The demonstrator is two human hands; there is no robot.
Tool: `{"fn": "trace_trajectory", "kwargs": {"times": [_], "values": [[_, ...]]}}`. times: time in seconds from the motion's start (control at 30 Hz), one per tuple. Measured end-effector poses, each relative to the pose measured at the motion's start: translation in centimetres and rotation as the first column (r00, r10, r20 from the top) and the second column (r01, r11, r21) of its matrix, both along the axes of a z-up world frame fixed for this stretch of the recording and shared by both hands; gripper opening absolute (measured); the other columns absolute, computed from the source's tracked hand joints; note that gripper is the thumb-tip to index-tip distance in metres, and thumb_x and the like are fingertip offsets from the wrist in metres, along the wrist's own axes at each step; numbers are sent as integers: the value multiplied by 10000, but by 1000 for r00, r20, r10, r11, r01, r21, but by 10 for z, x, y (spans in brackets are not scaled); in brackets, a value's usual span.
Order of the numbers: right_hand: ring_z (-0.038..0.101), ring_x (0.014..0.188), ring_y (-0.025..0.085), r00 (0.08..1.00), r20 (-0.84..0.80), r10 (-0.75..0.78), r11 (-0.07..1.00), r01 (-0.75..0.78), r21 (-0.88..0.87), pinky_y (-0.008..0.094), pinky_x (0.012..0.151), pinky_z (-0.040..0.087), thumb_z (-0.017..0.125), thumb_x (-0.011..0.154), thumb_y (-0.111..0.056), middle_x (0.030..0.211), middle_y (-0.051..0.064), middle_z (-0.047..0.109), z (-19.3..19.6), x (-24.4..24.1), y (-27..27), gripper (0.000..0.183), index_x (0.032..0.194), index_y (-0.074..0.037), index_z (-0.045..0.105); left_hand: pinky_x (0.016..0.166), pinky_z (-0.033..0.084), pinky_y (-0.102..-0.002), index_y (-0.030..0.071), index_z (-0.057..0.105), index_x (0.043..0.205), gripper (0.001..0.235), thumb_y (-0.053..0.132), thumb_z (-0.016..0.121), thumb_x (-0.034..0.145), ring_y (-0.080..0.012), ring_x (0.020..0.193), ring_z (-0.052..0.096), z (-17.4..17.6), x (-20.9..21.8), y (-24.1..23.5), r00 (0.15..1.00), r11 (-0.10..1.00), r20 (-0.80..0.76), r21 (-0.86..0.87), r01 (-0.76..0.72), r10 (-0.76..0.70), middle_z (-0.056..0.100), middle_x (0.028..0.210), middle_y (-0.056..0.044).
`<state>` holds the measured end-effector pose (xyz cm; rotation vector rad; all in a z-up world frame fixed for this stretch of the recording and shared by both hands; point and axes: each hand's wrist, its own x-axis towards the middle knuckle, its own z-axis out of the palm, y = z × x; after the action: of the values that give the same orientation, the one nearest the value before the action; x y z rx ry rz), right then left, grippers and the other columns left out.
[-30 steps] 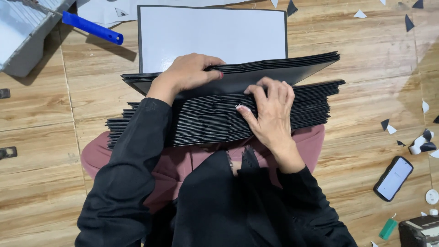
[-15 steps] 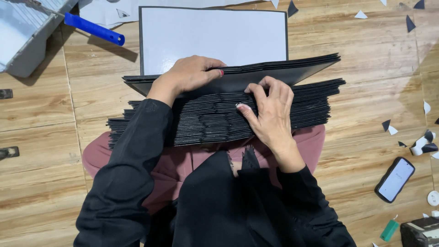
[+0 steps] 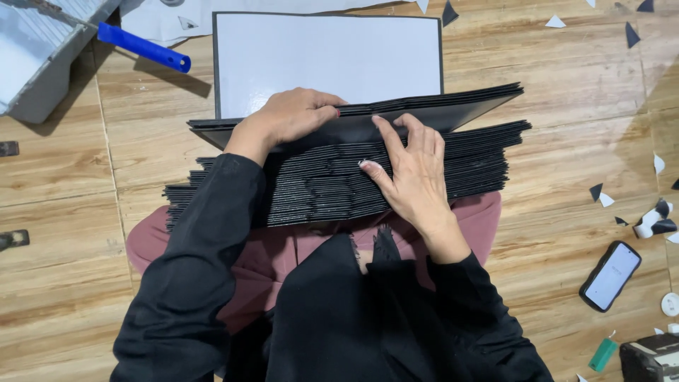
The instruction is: The person organizes and presses several large black folders and then places them into a custom-printed paper wrapper.
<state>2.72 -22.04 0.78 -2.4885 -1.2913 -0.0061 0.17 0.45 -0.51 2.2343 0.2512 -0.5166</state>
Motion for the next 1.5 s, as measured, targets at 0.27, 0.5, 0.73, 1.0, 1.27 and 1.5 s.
{"fn": "trace_trajectory", "kwargs": {"times": [0.27, 0.5, 0.73, 1.0, 1.27, 1.5], "values": [[370, 993, 293, 1000, -22, -6, 1000, 6, 4, 439, 958, 231, 333, 882, -581, 1101, 102, 328, -2, 1, 0, 620, 1360, -185, 332, 882, 404, -437, 230, 655, 1060, 391, 317, 434, 748, -327, 966, 573, -5, 0, 3, 999, 989, -39, -145, -26, 21, 651, 966, -105], [379, 1010, 277, 999, 43, 15, 998, -13, -55, 423, 931, 227, 324, 879, -595, 1229, 120, 337, -4, 2, 0, 599, 1288, -167, 410, 857, 421, -436, 197, 650, 1078, 386, 294, 455, 760, -337, 927, 581, -5, 2, 11, 1000, 989, -4, -143, -26, 25, 650, 936, -133], [393, 1012, 270, 1000, 3, -8, 999, 8, -35, 416, 942, 223, 341, 871, -601, 1238, 117, 343, -3, 2, 1, 668, 1357, -142, 310, 802, 456, -371, 200, 670, 1040, 339, 245, 502, 749, -258, 784, 619, 6, -3, 13, 997, 983, -16, -167, -71, 70, 675, 813, -70], [358, 1018, 270, 999, 33, -2, 999, 3, -43, 423, 921, 224, 348, 871, -603, 1256, 111, 312, -5, 3, -1, 622, 1236, -106, 429, 803, 458, -338, 206, 671, 1033, 302, 247, 515, 778, -228, 788, 627, 8, -9, 15, 996, 980, -7, -178, -89, 89, 681, 811, -52], [168, 1319, 348, 973, -54, 226, 974, -226, -5, 507, 1067, 28, 493, 572, -829, 1432, 165, 216, 13, 2, -6, 1128, 1404, -107, 250, 925, 385, -486, 144, 591, 1161, 474, 426, 450, 807, -402, 1022, 544, 55, -52, 3, 1000, 996, 4, 93, -5, 5, 620, 1052, -180], [358, 1247, 318, 961, 149, 233, 959, -201, -200, 514, 1042, 175, 663, 348, -737, 1303, 128, 439, 10, 65, -83, 1202, 1341, -113, 400, 972, 328, -470, 58, 480, 1239, 699, 434, 614, 665, -343, 1157, 449, 22, -167, 53, 918, 934, 230, -232, -270, 323, 497, 1244, -169]]}}
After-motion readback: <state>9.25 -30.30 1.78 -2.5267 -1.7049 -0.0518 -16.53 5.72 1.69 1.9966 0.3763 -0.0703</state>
